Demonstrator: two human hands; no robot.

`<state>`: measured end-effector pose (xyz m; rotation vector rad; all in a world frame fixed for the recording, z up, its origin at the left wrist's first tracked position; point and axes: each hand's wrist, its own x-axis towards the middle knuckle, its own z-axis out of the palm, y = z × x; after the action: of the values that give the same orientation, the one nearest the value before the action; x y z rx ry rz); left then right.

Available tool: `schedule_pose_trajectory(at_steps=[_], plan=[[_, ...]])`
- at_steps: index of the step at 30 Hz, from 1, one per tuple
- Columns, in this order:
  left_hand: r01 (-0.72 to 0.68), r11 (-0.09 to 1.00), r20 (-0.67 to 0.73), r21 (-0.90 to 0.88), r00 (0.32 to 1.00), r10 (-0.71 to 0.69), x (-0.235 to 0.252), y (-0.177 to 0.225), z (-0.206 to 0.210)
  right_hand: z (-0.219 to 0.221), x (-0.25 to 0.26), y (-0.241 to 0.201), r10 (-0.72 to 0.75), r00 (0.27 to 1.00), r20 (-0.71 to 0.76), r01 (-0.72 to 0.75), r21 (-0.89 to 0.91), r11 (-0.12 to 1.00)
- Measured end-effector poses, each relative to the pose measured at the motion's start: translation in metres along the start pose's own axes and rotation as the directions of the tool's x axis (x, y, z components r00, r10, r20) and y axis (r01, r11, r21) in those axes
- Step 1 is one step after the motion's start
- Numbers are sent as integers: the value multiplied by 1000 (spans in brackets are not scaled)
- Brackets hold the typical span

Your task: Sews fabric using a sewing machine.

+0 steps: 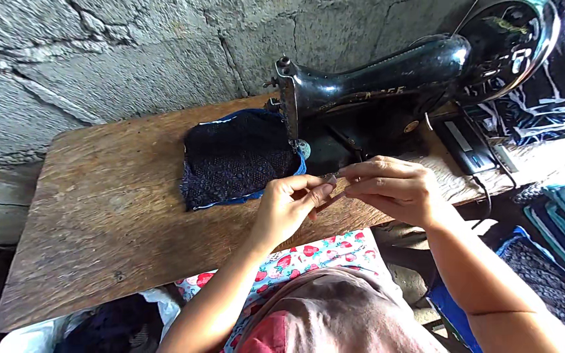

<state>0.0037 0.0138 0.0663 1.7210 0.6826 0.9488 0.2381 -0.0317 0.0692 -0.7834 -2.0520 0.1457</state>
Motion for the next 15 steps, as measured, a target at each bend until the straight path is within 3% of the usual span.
schedule_pose_trajectory(at_steps=[6,15], plan=[[-131,957,-79,257,985,156,-3,3,3,0,16,-5,39,997,67,-37,-20,999],[-230,788,-14,571,957,289,-5,3,5,5,24,-11,96,988,123,-91,-47,995]])
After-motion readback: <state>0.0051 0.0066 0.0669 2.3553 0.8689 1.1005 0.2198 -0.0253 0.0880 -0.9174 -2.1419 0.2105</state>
